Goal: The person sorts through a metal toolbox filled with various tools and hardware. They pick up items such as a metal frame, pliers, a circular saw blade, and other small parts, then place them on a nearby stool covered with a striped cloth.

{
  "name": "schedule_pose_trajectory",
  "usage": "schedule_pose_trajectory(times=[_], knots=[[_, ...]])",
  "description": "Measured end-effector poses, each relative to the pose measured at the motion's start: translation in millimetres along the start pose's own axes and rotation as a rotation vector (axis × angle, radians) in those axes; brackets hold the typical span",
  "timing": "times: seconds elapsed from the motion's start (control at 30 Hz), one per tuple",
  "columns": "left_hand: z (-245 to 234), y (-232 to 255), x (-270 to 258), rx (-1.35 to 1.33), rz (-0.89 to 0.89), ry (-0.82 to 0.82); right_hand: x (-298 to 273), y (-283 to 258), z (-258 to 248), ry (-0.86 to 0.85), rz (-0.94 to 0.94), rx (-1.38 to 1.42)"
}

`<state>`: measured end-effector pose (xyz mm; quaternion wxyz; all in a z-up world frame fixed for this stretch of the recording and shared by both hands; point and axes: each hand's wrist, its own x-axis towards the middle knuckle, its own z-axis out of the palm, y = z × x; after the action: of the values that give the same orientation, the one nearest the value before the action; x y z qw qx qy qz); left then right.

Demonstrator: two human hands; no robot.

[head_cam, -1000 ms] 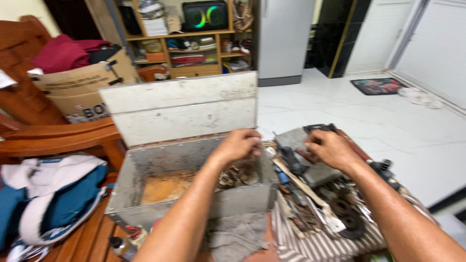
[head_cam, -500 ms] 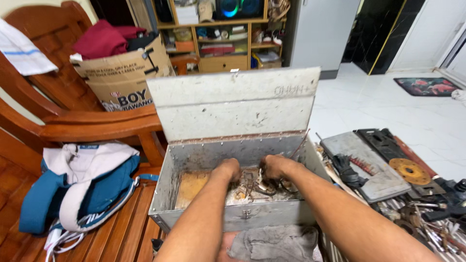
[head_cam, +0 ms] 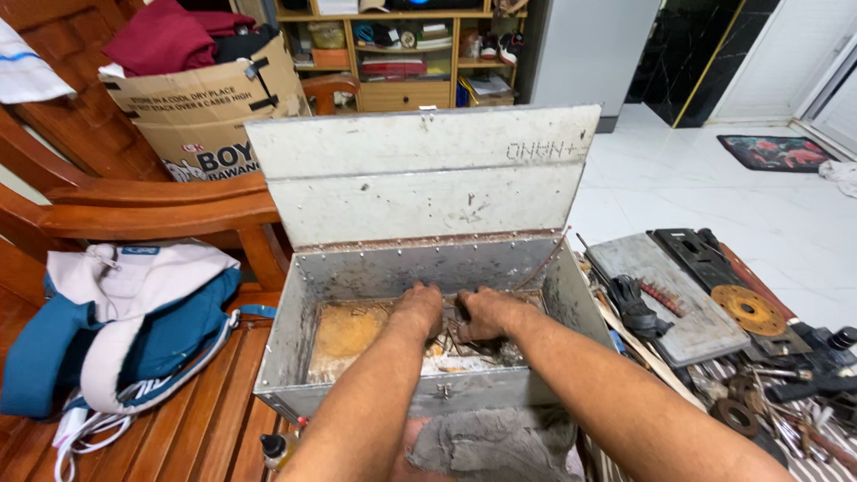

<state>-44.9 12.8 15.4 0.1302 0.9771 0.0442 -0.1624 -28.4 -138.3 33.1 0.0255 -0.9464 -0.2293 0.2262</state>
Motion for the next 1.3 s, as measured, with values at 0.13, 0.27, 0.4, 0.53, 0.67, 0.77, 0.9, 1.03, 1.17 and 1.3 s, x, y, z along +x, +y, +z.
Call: schedule_pose_trajectory(times=[0.13, 0.27, 0.4, 0.53, 0.67, 0.77, 0.9, 1.03, 1.17, 1.3], knots=[[3, 4, 1, 0.027, -0.026, -0.036, -2, -8, 0, -0.017, 0.058, 0.010], [8, -8, 5, 0.014, 0.014, 0.036, -4, -13, -3, 0.002, 0.014, -0.043], [19, -14, 18, 0.094, 0.084, 0.036, -1, 1, 5, 0.027, 0.000, -0.004], [21, -17, 31, 0.044, 0.071, 0.075, 3, 4, 3, 0.068, -0.006, -0.006], [29, -21, 39, -0.001, 0.052, 0.058, 1, 0, 0, 0.033, 0.013, 0.027], [33, -20, 40, -0.012, 0.062, 0.070, 0, -4, -1, 0.013, 0.047, 0.020], [23, -12, 28, 0.032, 0.056, 0.007, -2, -6, -1, -0.011, 0.057, 0.026], [8, -5, 10, 0.026, 0.103, 0.021, 3, -2, 5, 0.053, -0.028, -0.030], [-5, -2, 1, 0.043, 0.080, 0.116, 11, 0, 8, 0.067, -0.057, -0.013], [-13, -6, -1, -0.054, -0.087, 0.114, 12, 3, 6, 0.049, -0.045, 0.083]])
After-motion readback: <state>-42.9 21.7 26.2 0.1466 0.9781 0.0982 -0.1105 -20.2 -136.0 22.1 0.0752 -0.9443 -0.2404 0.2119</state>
